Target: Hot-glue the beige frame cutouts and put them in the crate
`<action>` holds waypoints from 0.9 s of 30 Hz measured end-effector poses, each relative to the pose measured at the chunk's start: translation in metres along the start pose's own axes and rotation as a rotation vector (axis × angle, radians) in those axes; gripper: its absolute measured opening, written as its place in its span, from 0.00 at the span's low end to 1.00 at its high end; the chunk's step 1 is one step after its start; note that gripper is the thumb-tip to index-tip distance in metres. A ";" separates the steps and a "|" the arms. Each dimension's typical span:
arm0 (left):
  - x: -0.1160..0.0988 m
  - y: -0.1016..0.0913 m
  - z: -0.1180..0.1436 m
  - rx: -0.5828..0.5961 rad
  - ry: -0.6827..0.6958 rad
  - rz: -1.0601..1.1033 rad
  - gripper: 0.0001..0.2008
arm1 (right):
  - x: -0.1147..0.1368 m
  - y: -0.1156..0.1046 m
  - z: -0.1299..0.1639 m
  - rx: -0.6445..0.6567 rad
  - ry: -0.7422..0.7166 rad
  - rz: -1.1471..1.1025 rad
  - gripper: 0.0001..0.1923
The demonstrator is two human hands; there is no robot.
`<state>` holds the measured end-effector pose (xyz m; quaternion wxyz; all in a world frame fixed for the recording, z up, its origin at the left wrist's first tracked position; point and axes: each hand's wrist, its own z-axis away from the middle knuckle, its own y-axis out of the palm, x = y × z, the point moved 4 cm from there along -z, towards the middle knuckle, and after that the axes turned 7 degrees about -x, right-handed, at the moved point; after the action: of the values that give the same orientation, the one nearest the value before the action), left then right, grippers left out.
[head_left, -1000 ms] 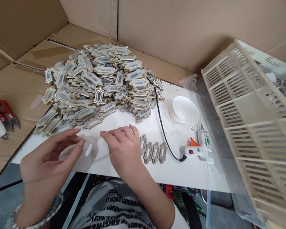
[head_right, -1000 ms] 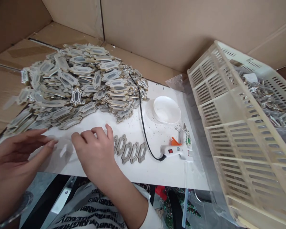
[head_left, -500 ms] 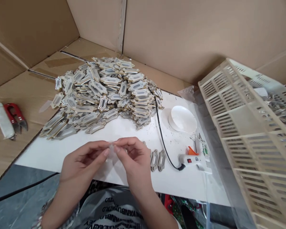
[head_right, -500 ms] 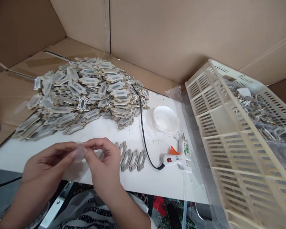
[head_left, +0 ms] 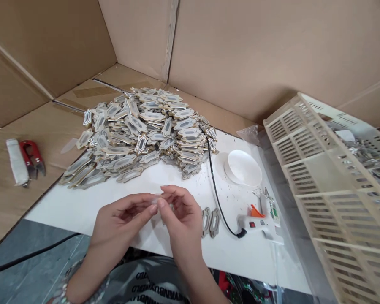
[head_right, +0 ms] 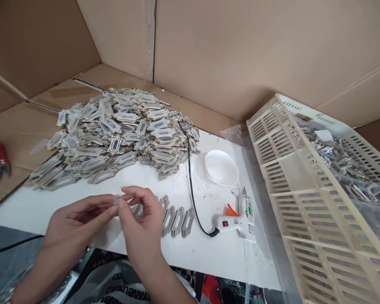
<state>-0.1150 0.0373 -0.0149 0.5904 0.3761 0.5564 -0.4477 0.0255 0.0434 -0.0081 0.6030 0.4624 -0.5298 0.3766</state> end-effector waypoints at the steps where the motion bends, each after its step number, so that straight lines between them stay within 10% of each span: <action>1: 0.000 -0.001 0.001 0.012 0.023 -0.013 0.18 | 0.001 -0.003 0.000 0.034 -0.006 0.008 0.10; 14: -0.019 0.003 0.012 0.150 0.467 -0.229 0.04 | 0.019 -0.049 0.004 0.149 -0.226 0.296 0.08; 20: -0.013 -0.016 0.003 -0.064 0.404 -0.412 0.06 | 0.023 -0.084 0.006 -0.031 -0.543 0.614 0.10; 27: 0.004 -0.031 -0.001 -0.329 0.274 -0.418 0.13 | 0.019 -0.065 0.022 0.027 -0.882 0.885 0.10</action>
<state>-0.1444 0.0277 -0.0169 0.4576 0.2095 0.7614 -0.4085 0.0832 0.0030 0.0002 0.1085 0.3187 -0.8654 0.3711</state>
